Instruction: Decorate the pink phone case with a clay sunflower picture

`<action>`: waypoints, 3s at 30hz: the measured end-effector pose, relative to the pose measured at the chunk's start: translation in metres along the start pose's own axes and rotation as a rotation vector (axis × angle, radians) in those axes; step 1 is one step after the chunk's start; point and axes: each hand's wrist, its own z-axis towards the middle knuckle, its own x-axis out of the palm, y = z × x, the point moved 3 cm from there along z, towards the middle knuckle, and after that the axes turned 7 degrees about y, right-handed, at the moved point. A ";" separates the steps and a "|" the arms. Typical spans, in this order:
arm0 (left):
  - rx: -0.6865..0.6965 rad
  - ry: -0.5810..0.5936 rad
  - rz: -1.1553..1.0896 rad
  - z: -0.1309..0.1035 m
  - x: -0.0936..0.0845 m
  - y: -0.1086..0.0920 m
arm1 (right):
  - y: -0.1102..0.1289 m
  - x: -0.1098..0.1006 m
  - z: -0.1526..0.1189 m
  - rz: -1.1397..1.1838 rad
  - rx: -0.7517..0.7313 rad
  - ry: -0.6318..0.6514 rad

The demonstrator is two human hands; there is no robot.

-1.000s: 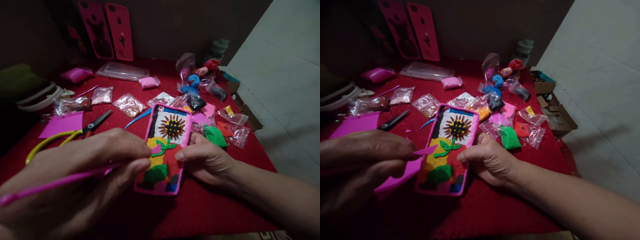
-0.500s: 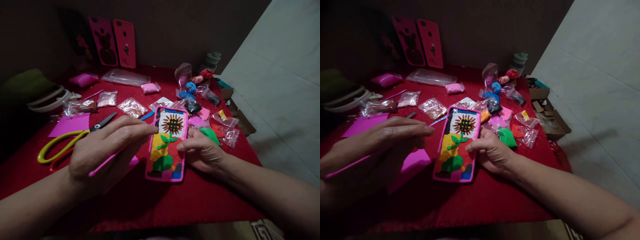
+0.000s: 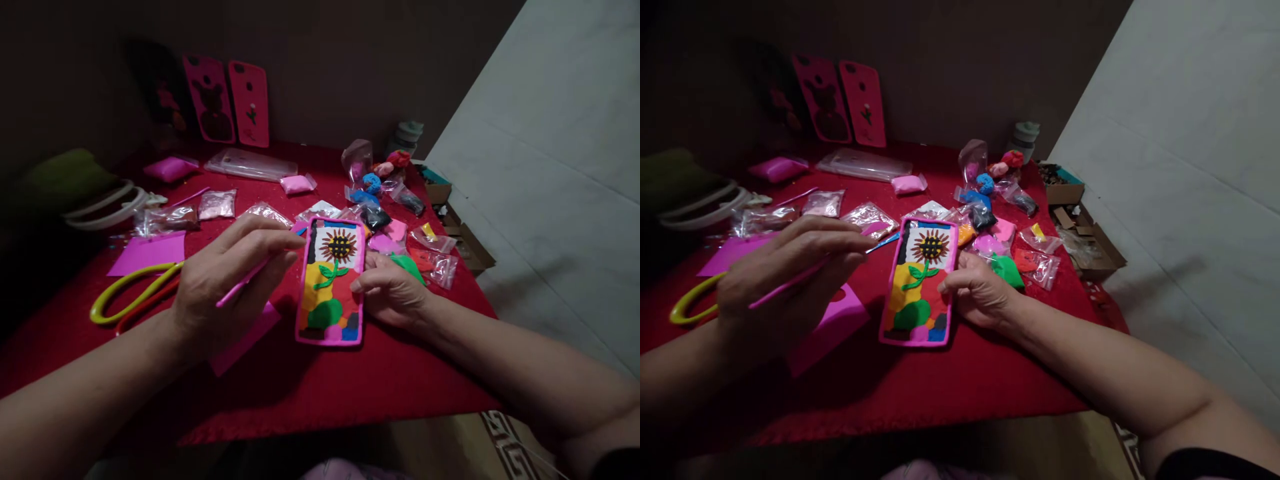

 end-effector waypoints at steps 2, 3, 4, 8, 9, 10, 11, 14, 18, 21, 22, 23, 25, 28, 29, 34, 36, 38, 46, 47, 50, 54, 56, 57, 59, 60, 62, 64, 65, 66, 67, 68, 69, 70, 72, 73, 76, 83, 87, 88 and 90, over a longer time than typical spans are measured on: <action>-0.017 -0.007 -0.072 0.002 -0.002 -0.001 | -0.001 0.000 0.000 -0.010 0.000 0.028; -0.030 0.004 -0.102 0.002 -0.003 -0.003 | -0.001 0.000 0.000 -0.015 0.002 0.040; -0.045 0.021 -0.127 0.003 -0.004 -0.004 | -0.001 0.001 0.000 -0.022 0.006 0.050; -0.133 0.085 -0.236 0.001 -0.003 -0.008 | -0.001 0.002 -0.001 -0.031 -0.007 0.067; -0.174 0.077 -0.267 0.000 -0.003 -0.007 | -0.001 0.002 -0.001 -0.030 -0.006 0.069; -0.227 0.059 -0.300 -0.001 -0.003 -0.007 | -0.001 0.002 -0.001 -0.027 -0.005 0.069; -0.290 0.040 -0.336 -0.003 -0.003 -0.006 | -0.001 0.001 -0.001 -0.025 -0.003 0.066; -0.460 0.007 -0.457 -0.005 -0.002 -0.005 | -0.001 0.000 0.000 -0.020 0.001 0.059; -0.537 0.009 -0.515 -0.001 0.001 -0.007 | -0.001 0.000 0.000 -0.014 0.005 0.070; -0.544 -0.011 -0.487 0.003 0.002 -0.006 | -0.001 0.000 -0.001 -0.023 0.005 0.069; -0.551 -0.020 -0.493 0.003 0.002 -0.004 | -0.001 0.000 -0.001 -0.027 0.003 0.067; -0.561 -0.028 -0.510 0.003 0.002 -0.003 | -0.001 -0.001 -0.001 -0.030 0.001 0.066; -0.618 -0.059 -0.572 0.003 0.002 0.002 | -0.001 -0.001 0.000 -0.030 -0.001 0.062; -0.777 -0.104 -0.643 0.002 0.001 0.012 | -0.002 -0.002 0.000 -0.034 0.007 0.069; -0.830 -0.108 -0.671 0.002 0.001 0.015 | -0.003 -0.002 0.000 -0.036 0.011 0.073; -0.977 -0.073 -0.869 -0.001 0.009 0.036 | -0.002 -0.001 -0.002 -0.031 0.004 0.069; -1.039 -0.045 -0.941 -0.005 0.015 0.043 | -0.001 0.000 -0.002 -0.014 -0.005 0.067; -1.103 0.001 -1.002 -0.008 0.021 0.046 | -0.001 0.002 -0.002 0.007 -0.006 0.076; -1.203 0.055 -1.246 -0.009 0.035 0.028 | 0.002 0.007 -0.002 0.028 -0.025 0.105; -1.211 0.059 -1.271 -0.010 0.036 0.027 | 0.002 0.008 -0.002 0.024 -0.029 0.110; -1.226 0.092 -1.347 -0.010 0.039 0.026 | 0.002 0.009 -0.002 0.004 -0.039 0.129; -1.231 0.173 -1.458 -0.012 0.044 0.024 | 0.000 0.007 -0.003 -0.023 -0.006 0.143; -1.229 0.212 -1.509 -0.012 0.046 0.022 | -0.001 0.005 -0.003 -0.022 0.009 0.139; -1.225 0.223 -1.530 -0.012 0.047 0.022 | -0.001 0.005 -0.003 -0.018 0.010 0.140; -1.213 0.221 -1.567 -0.012 0.047 0.022 | -0.002 0.005 -0.003 -0.007 -0.004 0.156; -1.204 0.207 -1.581 -0.011 0.047 0.023 | -0.001 0.005 -0.002 0.000 -0.014 0.170; -1.189 0.174 -1.600 -0.010 0.046 0.025 | -0.001 0.004 -0.002 0.013 -0.029 0.194; -1.178 0.133 -1.606 -0.010 0.045 0.027 | -0.001 0.003 -0.001 0.025 -0.026 0.194; -1.173 0.112 -1.605 -0.009 0.044 0.028 | -0.001 0.001 -0.001 0.038 -0.021 0.188; -1.170 0.094 -1.602 -0.009 0.044 0.029 | 0.000 0.000 -0.001 0.053 -0.013 0.174; -1.168 0.079 -1.597 -0.009 0.043 0.029 | 0.000 -0.002 0.000 0.078 -0.012 0.163; -1.166 0.067 -1.592 -0.009 0.043 0.030 | 0.000 -0.004 0.000 0.107 -0.008 0.151; -1.167 0.060 -1.588 -0.009 0.042 0.031 | 0.001 -0.005 0.001 0.135 -0.010 0.134; -1.167 0.055 -1.583 -0.009 0.042 0.032 | 0.001 -0.006 0.001 0.164 -0.021 0.113; -1.167 0.037 -1.575 -0.010 0.042 0.034 | 0.002 -0.005 0.003 0.193 -0.031 0.074; -1.166 0.027 -1.573 -0.010 0.042 0.035 | 0.002 -0.004 0.003 0.195 -0.035 0.065; -1.158 0.012 -1.582 -0.012 0.042 0.036 | 0.001 0.001 0.004 0.163 -0.037 0.089; -1.136 0.035 -1.623 -0.010 0.043 0.034 | -0.004 -0.006 0.005 0.171 -0.059 0.074; -1.116 0.047 -1.636 -0.008 0.043 0.033 | -0.003 -0.008 0.005 0.179 -0.065 0.075; -1.114 0.048 -1.638 -0.008 0.043 0.033 | -0.003 -0.007 0.005 0.180 -0.069 0.074; -1.113 0.048 -1.639 -0.009 0.043 0.033 | -0.003 -0.007 0.005 0.190 -0.073 0.070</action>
